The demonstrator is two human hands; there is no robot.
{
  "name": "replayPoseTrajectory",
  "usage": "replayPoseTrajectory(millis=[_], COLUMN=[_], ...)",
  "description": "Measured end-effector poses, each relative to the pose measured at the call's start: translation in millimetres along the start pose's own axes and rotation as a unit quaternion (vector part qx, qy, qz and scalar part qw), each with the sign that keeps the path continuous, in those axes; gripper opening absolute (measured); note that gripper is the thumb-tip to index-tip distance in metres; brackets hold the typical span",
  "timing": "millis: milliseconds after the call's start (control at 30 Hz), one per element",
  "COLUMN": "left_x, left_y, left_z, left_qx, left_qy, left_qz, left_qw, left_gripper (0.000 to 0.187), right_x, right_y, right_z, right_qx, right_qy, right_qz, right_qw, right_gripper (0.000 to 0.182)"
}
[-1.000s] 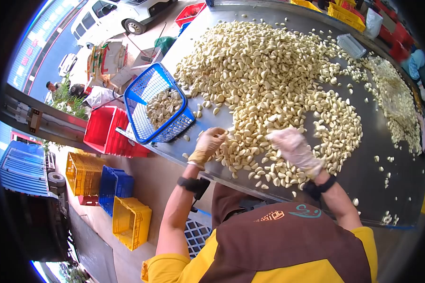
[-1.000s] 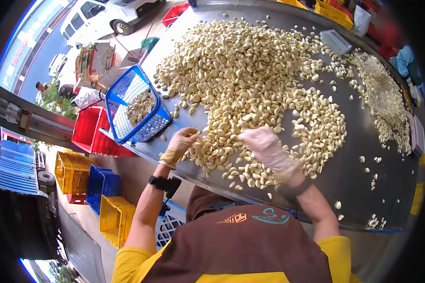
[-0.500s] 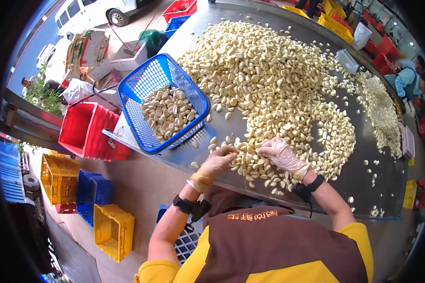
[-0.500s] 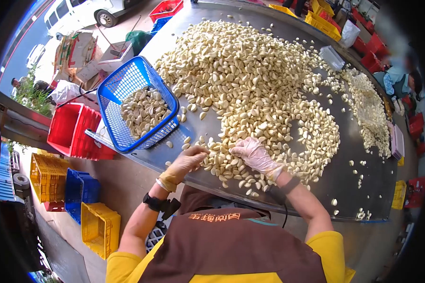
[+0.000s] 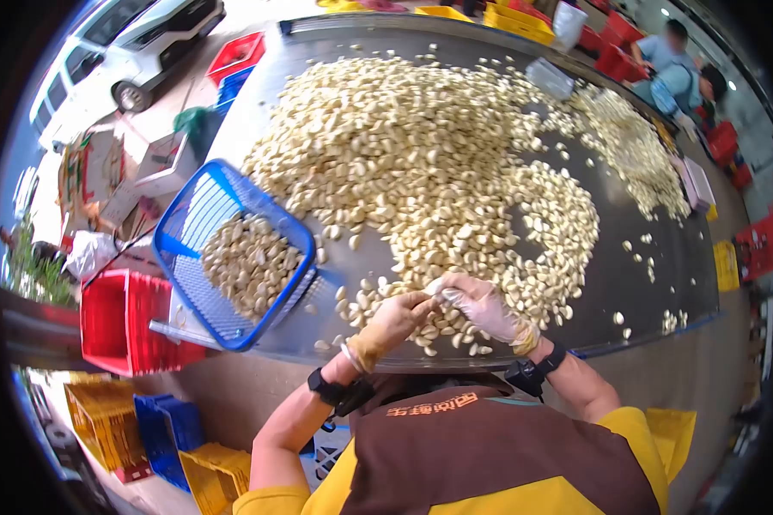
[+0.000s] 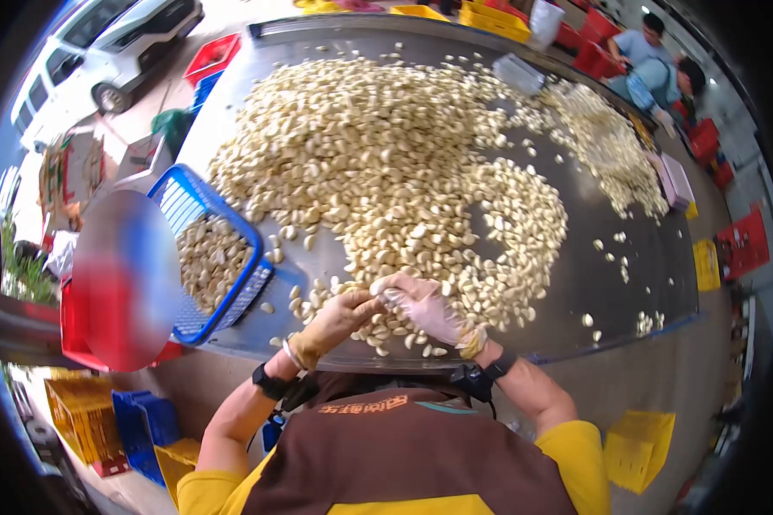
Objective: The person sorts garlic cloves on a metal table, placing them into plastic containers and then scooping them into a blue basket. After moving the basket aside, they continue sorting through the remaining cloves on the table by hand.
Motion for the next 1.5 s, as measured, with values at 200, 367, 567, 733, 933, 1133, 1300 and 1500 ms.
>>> replayPoseTrajectory(millis=[200, 367, 567, 733, 933, 1133, 1300, 1500], left_x=[-17.2, 31.0, 0.3, -12.1, -59.6, -45.8, -24.0, 15.3], left_y=[-19.6, -17.5, 19.4, 11.3, -15.5, -18.9, -18.2, -56.0], left_z=[-12.4, -8.0, 2.5, 20.8, -73.5, -71.3, -49.3, -33.1], left_qx=[0.000, 0.047, -0.016, 0.112, -0.168, -0.100, -0.015, -0.043], left_qy=[0.418, 0.399, 0.480, 0.298, 0.328, 0.219, 0.103, -0.183], left_qz=[-0.010, -0.211, -0.233, -0.183, -0.312, -0.284, -0.225, -0.274], left_qw=[0.908, 0.891, 0.846, 0.930, 0.876, 0.928, 0.969, 0.943], left_gripper=[0.032, 0.026, 0.023, 0.025, 0.020, 0.037, 0.040, 0.028], right_x=[4.8, 85.1, 117.9, 111.9, 47.1, 41.9, 17.2, -25.2], right_y=[-31.9, -49.9, -49.4, -32.4, -17.9, -23.1, -23.8, -14.9], right_z=[-9.1, -42.7, -61.8, -21.7, -4.4, 43.4, 68.2, 85.1], right_qx=[0.102, 0.185, 0.183, 0.217, 0.090, 0.275, 0.242, 0.273], right_qy=[-0.138, -0.236, -0.219, -0.134, -0.011, -0.163, -0.263, -0.144], right_qz=[0.098, 0.019, 0.076, 0.061, 0.131, -0.032, -0.005, -0.023], right_qw=[0.980, 0.954, 0.955, 0.965, 0.987, 0.947, 0.934, 0.951], right_gripper=[0.016, 0.017, 0.016, 0.022, 0.029, 0.035, 0.042, 0.033])
Point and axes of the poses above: each hand's wrist, its own y-axis towards the middle knuckle, its own x-axis out of the back of the hand, z = x × y, the point moved 9 cm from there along y, towards the middle knuckle, and after that the axes turned 7 degrees about -z, right-handed, at the moved point
